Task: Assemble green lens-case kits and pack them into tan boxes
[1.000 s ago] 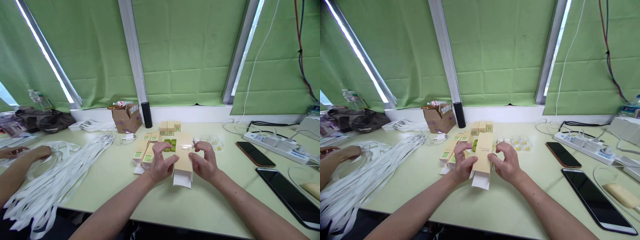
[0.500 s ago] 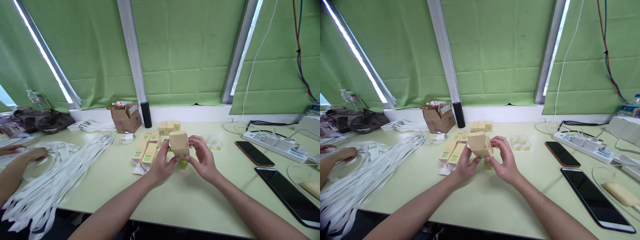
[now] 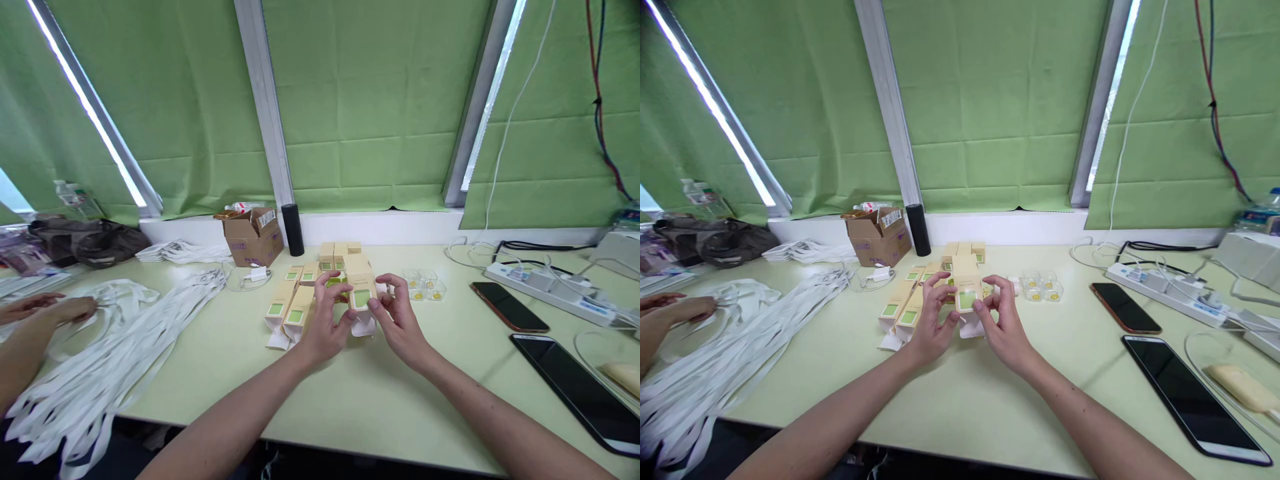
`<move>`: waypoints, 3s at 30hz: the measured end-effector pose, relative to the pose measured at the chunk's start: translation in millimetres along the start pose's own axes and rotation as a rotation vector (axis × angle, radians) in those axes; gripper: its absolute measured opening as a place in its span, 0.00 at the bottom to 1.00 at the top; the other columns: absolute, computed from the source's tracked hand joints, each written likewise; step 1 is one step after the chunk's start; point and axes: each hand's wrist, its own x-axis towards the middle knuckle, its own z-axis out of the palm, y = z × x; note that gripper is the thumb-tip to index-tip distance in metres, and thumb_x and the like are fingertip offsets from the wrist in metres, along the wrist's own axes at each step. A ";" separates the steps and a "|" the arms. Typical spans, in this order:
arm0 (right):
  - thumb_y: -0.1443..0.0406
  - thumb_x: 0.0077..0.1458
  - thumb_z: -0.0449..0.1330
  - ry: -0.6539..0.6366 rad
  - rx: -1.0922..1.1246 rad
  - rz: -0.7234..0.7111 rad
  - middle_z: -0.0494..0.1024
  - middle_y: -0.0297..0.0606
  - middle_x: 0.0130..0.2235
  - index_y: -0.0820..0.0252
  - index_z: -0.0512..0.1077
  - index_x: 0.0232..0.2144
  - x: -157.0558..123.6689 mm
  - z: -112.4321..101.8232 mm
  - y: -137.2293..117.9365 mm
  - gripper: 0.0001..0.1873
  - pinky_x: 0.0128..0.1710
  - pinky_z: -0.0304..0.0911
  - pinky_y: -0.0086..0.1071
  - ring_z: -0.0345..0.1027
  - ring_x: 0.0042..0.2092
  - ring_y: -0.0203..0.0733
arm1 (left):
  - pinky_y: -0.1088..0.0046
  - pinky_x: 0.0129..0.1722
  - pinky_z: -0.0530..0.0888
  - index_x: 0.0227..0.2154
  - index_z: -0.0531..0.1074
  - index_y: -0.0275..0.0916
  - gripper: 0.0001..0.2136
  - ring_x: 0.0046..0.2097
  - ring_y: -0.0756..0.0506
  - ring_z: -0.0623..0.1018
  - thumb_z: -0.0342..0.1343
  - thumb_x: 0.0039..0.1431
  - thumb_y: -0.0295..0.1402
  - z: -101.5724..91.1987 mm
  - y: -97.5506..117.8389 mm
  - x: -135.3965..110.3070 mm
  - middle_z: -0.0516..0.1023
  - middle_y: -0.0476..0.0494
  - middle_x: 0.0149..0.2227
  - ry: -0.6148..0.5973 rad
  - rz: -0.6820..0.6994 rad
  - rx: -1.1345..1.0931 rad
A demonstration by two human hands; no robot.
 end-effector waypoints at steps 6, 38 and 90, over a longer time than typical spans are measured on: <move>0.48 0.72 0.54 0.040 -0.048 -0.033 0.74 0.42 0.47 0.47 0.66 0.58 2.8 -1.7 -6.0 0.19 0.35 0.72 0.39 0.68 0.36 0.45 | 0.51 0.59 0.76 0.58 0.69 0.48 0.13 0.71 0.32 0.56 0.55 0.73 0.36 -4.6 7.0 1.6 0.66 0.35 0.58 -0.084 0.030 0.112; 0.54 0.65 0.68 -0.113 0.120 -0.028 0.58 0.42 0.65 0.39 0.78 0.58 11.7 -19.2 -1.4 0.20 0.53 0.78 0.47 0.79 0.45 0.42 | 0.62 0.51 0.80 0.56 0.75 0.47 0.16 0.47 0.46 0.78 0.65 0.67 0.38 1.2 -9.3 4.5 0.62 0.38 0.61 0.121 -0.211 -0.266; 0.54 0.68 0.63 0.106 0.080 -0.027 0.66 0.43 0.59 0.49 0.76 0.52 10.4 -3.4 0.3 0.13 0.38 0.77 0.39 0.74 0.35 0.37 | 0.50 0.61 0.75 0.69 0.66 0.54 0.31 0.60 0.35 0.73 0.59 0.64 0.32 -8.8 -9.4 -1.4 0.57 0.37 0.68 -0.141 -0.193 -0.259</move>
